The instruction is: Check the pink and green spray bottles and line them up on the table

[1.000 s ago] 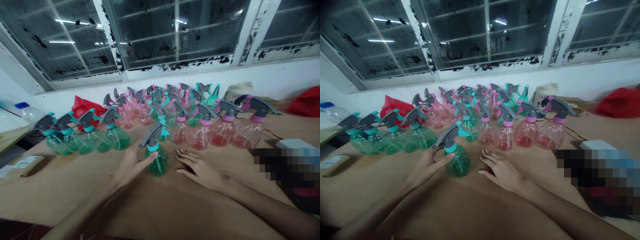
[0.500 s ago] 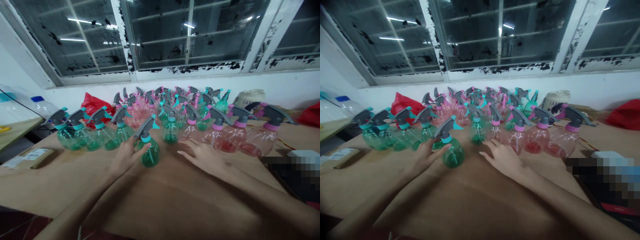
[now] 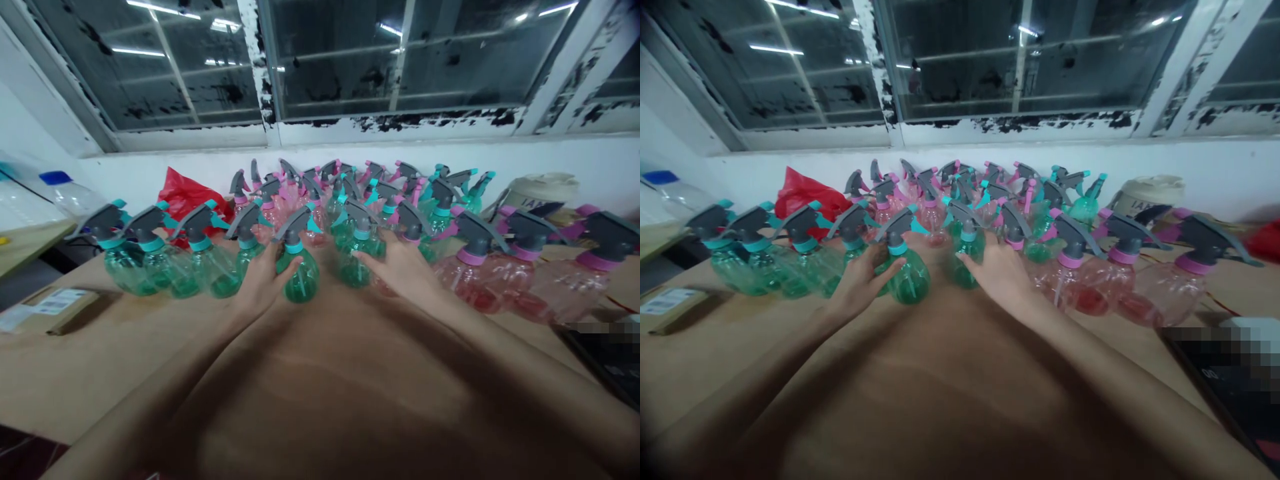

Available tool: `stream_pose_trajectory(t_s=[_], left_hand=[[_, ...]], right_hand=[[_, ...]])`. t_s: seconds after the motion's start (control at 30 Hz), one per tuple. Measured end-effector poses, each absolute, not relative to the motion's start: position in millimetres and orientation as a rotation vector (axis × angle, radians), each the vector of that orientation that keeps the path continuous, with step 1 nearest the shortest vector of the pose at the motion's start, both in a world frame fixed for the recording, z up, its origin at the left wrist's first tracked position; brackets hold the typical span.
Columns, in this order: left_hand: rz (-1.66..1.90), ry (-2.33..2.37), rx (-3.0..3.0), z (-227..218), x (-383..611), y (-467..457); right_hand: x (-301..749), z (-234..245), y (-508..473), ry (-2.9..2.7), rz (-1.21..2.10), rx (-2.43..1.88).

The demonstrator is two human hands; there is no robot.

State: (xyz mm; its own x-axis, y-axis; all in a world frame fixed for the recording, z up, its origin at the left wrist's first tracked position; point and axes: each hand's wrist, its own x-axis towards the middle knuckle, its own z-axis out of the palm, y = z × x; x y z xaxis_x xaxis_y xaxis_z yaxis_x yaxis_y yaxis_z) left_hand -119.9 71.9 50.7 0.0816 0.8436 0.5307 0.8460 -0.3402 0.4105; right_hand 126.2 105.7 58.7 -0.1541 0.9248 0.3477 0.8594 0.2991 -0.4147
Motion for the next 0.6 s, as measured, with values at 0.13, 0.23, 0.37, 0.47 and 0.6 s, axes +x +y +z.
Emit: stream_pose_trajectory(t_s=[0.13, 0.23, 0.37, 0.47, 0.6], left_hand=[[-1.136, -1.806, -2.315, 50.5, -120.4, 77.5], [-1.143, -1.816, -2.321, 51.5, -119.2, 78.8], [-1.192, -1.820, -2.357, 52.2, -117.6, 75.9], [-1.296, -1.831, -2.360, 48.0, -119.1, 68.3], [-1.383, -1.802, -2.323, 36.6, -123.7, 44.4]], right_hand=[[119.0, 60.2, 108.9, -2.021, 0.212, -1.624], [114.3, 57.5, 114.7, -2.018, 0.269, -1.623], [110.0, 51.5, 122.7, -2.016, 0.340, -1.609], [108.7, 49.4, 124.9, -2.018, 0.355, -1.604], [108.2, 51.0, 120.5, -2.026, 0.319, -1.592]])
